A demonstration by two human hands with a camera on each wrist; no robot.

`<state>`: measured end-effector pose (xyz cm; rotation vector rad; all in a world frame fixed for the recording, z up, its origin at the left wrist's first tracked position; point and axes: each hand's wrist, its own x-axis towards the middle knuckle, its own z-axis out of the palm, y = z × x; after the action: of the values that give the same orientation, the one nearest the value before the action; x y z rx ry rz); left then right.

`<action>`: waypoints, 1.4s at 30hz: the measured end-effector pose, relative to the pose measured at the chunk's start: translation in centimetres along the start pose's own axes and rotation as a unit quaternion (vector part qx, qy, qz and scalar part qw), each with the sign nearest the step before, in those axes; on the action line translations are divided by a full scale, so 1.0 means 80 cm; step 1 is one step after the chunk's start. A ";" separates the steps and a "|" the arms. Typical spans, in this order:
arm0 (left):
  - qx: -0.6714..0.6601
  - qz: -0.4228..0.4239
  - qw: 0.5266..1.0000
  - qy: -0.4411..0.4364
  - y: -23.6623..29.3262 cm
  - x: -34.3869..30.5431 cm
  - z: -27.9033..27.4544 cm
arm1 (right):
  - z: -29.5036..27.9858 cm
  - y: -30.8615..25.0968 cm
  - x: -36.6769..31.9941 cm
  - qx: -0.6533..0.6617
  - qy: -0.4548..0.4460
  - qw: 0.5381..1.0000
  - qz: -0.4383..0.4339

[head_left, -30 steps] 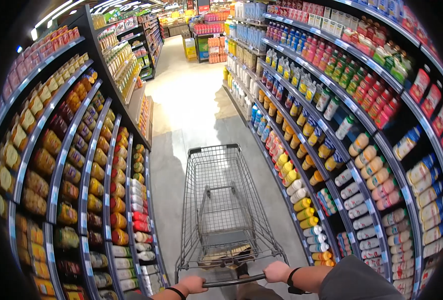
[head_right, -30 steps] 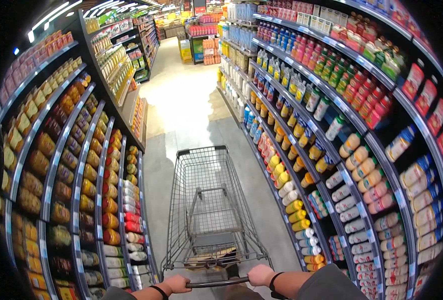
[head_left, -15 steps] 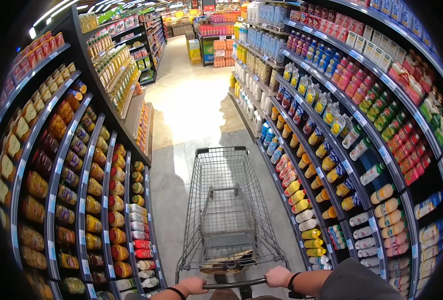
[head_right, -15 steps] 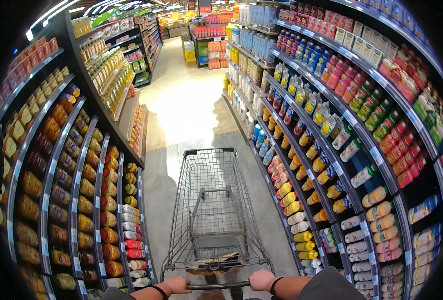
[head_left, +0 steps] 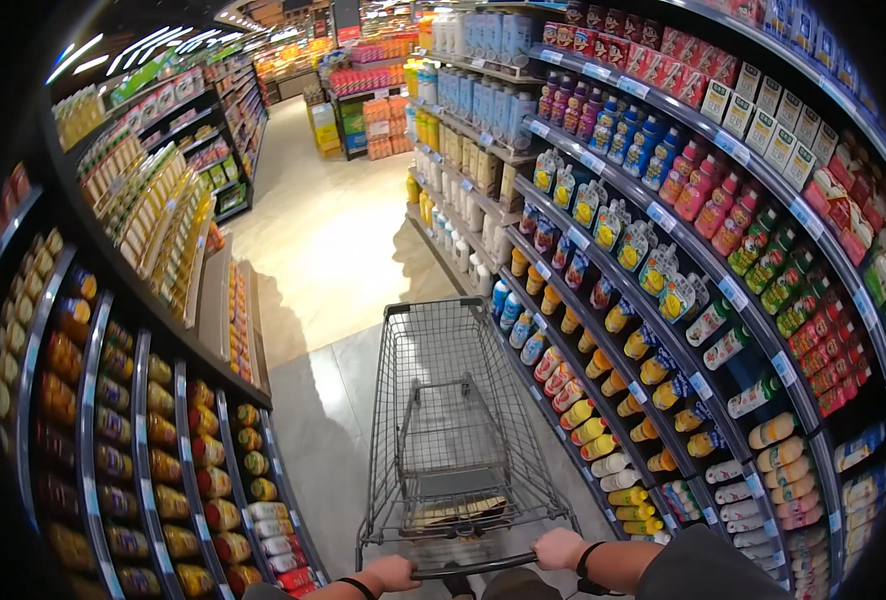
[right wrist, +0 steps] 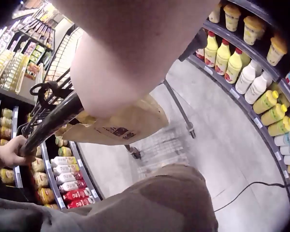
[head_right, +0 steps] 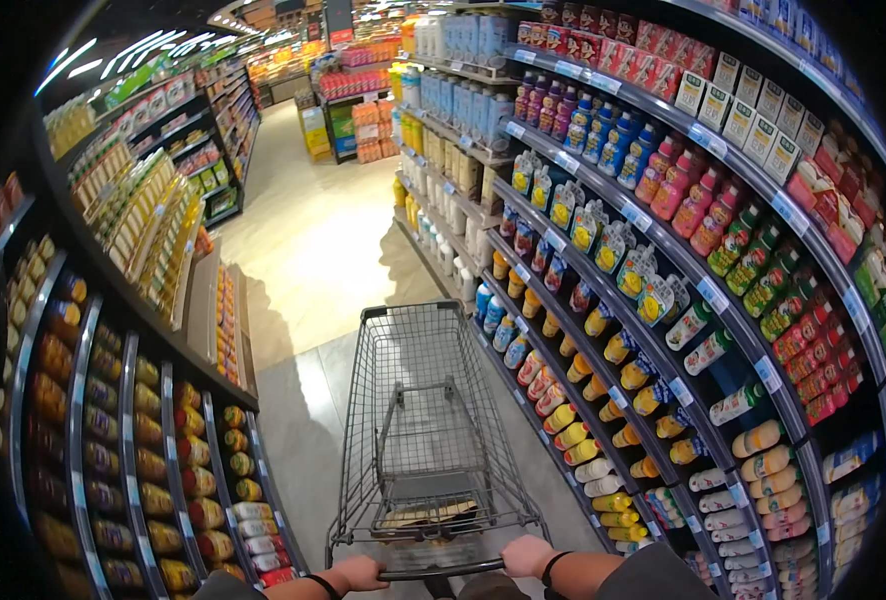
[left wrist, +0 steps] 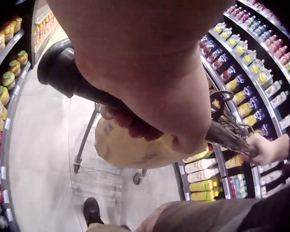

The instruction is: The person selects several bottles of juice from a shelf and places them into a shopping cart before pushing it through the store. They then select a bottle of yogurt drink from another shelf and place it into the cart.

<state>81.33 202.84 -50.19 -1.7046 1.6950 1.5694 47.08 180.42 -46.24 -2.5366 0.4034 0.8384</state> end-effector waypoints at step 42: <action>0.218 0.039 0.975 0.028 -0.354 0.068 -0.639 | -0.394 0.032 0.444 0.127 0.010 0.987 0.103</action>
<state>127.97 167.25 -48.70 -1.4834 1.9752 1.0755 89.07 158.03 -46.24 -2.2949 0.7397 0.7800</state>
